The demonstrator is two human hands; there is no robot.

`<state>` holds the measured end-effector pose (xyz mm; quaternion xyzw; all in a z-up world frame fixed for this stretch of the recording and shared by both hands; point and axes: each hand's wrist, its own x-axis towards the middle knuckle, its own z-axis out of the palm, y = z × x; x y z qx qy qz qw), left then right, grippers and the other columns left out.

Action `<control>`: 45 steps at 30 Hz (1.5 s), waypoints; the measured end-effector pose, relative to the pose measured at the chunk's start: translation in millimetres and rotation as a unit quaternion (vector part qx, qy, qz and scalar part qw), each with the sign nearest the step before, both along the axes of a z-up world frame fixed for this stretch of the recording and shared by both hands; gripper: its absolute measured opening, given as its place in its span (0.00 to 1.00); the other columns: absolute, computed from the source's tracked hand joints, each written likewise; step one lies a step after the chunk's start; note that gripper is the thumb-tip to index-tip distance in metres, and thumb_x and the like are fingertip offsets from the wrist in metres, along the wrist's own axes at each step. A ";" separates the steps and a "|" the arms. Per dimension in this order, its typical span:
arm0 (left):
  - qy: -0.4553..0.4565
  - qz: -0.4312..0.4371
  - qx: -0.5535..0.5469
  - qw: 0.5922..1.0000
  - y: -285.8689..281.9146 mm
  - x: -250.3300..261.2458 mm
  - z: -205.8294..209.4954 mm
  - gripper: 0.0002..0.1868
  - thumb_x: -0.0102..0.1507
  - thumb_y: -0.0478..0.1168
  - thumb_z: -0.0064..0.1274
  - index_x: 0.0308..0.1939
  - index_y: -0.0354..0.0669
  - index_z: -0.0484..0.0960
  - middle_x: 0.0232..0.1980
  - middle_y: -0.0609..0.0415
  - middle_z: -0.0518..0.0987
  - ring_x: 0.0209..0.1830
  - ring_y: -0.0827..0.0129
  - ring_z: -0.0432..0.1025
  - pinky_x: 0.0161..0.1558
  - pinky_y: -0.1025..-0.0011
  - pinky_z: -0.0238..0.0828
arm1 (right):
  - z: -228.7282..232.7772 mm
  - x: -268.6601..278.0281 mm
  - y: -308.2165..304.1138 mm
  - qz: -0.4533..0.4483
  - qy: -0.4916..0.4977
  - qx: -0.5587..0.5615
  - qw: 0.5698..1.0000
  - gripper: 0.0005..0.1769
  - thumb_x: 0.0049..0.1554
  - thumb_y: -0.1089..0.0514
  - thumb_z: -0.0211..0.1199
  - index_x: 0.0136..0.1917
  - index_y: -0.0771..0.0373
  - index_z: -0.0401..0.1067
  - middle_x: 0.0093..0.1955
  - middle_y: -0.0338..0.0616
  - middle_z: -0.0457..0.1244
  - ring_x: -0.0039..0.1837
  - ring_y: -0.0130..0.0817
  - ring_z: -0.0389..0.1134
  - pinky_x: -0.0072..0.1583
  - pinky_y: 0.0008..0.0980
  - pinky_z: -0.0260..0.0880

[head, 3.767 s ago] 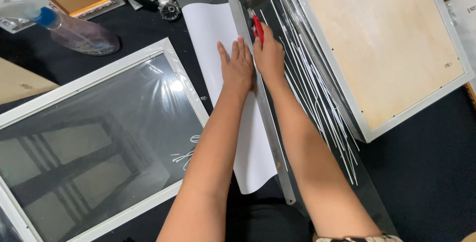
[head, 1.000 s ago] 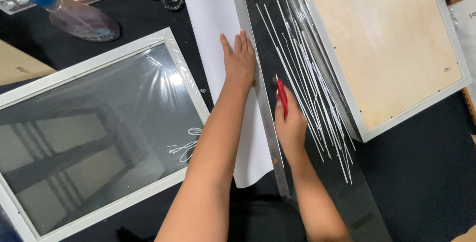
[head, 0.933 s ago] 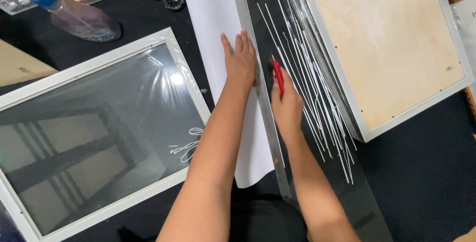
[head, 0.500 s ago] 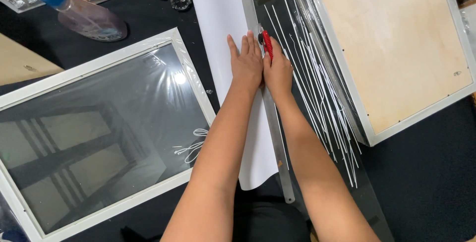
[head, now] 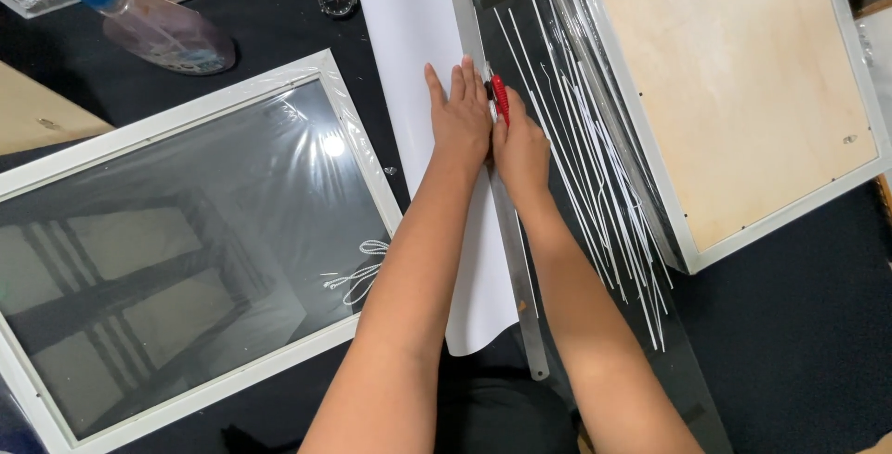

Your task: A person uses a utility knife and a metal straight-edge guide to cut a large sheet of white paper on a workshop table.

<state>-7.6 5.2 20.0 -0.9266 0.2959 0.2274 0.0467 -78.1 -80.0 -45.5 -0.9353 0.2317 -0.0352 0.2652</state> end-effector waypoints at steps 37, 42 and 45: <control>-0.156 -0.059 -0.188 0.968 29.2 -97.8 -65.1 0.14 0.68 0.41 0.50 0.58 0.48 0.78 0.64 0.54 0.75 0.77 0.59 0.57 0.78 0.37 0.26 | 27.7 -97.6 12.7 -0.080 0.163 0.058 0.982 0.41 0.60 0.54 0.66 0.79 0.53 0.48 0.67 0.54 0.59 0.69 0.57 0.64 0.65 0.58 0.69; -0.078 -0.076 -0.116 0.987 34.8 -138.3 -44.8 0.51 0.54 0.61 0.66 0.75 0.46 0.63 0.79 0.50 0.61 0.82 0.54 0.43 0.77 0.32 0.13 | 29.0 -99.3 13.3 -0.059 0.148 0.045 0.986 0.40 0.61 0.60 0.64 0.79 0.55 0.46 0.67 0.59 0.59 0.69 0.60 0.64 0.67 0.58 0.67; -0.003 -0.029 -0.097 0.995 40.0 -146.9 -22.9 0.59 0.53 0.60 0.67 0.80 0.47 0.53 0.84 0.53 0.51 0.84 0.54 0.39 0.75 0.28 0.11 | 31.8 -102.4 14.2 -0.056 0.136 0.052 0.988 0.38 0.61 0.60 0.63 0.78 0.57 0.47 0.67 0.60 0.60 0.69 0.60 0.64 0.67 0.58 0.67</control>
